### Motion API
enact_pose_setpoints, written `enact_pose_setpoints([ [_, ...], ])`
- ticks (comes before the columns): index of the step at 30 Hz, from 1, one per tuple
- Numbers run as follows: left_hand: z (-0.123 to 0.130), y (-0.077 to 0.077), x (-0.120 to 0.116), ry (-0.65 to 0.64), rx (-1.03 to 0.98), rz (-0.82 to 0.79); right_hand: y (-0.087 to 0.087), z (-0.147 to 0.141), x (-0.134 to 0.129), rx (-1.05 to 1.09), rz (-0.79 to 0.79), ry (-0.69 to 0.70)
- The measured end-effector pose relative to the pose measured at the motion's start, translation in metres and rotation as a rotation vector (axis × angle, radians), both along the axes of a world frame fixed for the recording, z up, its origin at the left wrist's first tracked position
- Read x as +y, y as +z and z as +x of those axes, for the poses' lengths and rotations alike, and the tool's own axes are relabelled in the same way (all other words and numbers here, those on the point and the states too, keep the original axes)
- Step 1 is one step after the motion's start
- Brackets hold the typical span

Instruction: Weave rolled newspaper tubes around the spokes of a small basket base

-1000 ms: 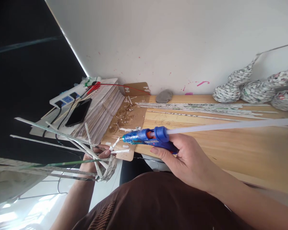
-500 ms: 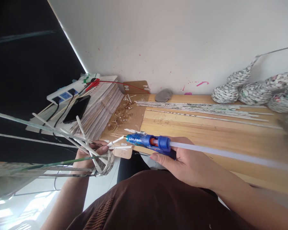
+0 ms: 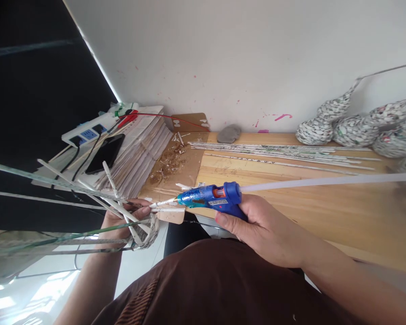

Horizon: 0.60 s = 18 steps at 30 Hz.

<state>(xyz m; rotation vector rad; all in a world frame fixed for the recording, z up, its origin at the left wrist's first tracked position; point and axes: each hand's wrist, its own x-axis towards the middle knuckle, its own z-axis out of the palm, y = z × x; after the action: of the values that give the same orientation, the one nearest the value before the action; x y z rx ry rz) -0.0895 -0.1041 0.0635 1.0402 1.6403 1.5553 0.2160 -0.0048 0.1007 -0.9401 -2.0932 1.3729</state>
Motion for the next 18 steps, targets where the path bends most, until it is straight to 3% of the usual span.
enact_pose_setpoints([
  [3, 0.0, 0.001, 0.0, 0.006, 0.003, -0.001, 0.005, 0.001, 0.001, -0.106, -0.051, 0.118],
  [6, -0.002, 0.002, -0.001, 0.009, 0.021, -0.015, 0.007, 0.002, 0.002, -0.115, -0.023, 0.12],
  [10, -0.007, 0.003, -0.003, -0.014, 0.064, -0.018, 0.008, 0.0, 0.001, -0.107, 0.122, 0.159],
  [15, -0.01, 0.006, -0.008, -0.004, 0.082, -0.023, 0.004, -0.001, -0.001, -0.197, 0.336, 0.055],
  [18, -0.013, 0.007, -0.01, -0.005, 0.111, -0.058, 0.001, -0.001, -0.001, -0.218, 0.398, 0.067],
])
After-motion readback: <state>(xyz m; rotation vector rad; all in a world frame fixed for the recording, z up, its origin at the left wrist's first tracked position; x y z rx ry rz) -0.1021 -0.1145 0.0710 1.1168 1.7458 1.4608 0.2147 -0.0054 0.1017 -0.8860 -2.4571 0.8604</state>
